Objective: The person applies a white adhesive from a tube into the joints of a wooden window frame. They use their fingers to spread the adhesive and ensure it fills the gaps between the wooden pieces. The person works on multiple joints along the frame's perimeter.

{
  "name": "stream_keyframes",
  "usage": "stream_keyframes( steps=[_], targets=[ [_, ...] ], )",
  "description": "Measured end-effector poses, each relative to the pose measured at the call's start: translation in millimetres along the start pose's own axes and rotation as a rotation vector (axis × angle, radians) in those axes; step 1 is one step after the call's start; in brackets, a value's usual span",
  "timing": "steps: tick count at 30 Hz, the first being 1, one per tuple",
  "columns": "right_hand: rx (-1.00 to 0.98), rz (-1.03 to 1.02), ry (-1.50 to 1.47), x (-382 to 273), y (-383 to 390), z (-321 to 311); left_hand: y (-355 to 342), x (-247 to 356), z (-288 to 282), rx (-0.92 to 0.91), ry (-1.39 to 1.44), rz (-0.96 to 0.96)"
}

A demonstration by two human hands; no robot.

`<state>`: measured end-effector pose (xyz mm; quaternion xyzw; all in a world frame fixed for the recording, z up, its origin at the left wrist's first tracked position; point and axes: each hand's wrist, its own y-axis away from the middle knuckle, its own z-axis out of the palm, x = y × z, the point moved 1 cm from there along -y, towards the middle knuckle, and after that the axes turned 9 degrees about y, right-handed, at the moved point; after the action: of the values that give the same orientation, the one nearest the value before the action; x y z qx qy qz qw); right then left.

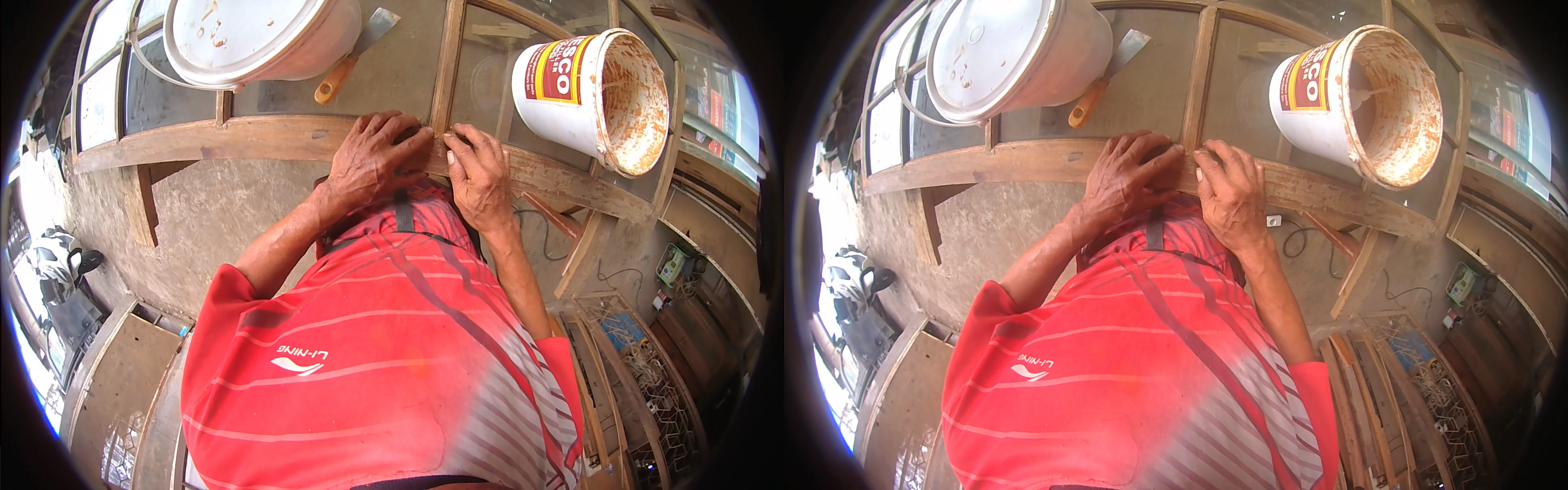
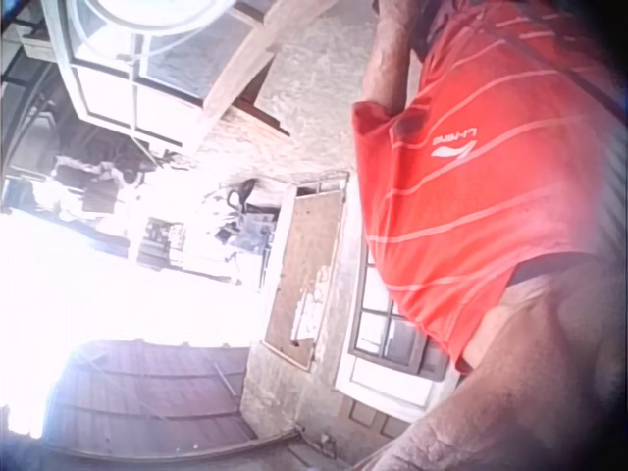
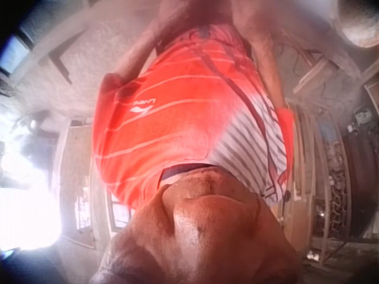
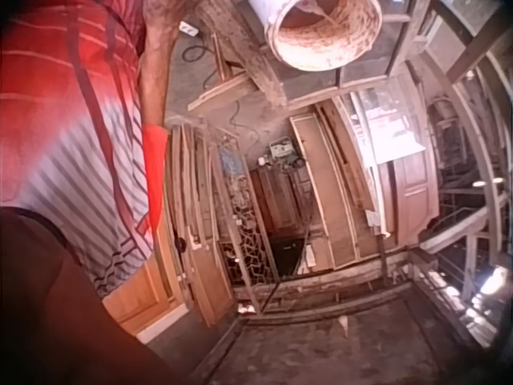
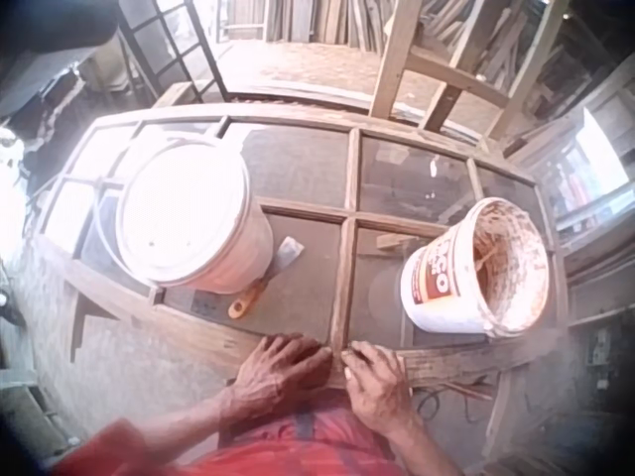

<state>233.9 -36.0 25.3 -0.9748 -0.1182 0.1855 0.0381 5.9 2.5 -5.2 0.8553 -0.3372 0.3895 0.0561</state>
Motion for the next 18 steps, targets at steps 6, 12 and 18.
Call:
stream_keyframes(
  steps=[6, 12, 18],
  targets=[
    [0.052, -0.004, -0.021, -2, 9, 7, 1, 1, -1, -0.009, -0.003, 0.030],
    [0.022, -0.116, 0.104, -8, 19, 12, 2, -1, 0, 0.026, 0.100, -0.058],
    [0.034, -0.094, 0.145, -5, 23, 19, 2, -1, 0, 0.003, 0.041, -0.009]
  ],
)
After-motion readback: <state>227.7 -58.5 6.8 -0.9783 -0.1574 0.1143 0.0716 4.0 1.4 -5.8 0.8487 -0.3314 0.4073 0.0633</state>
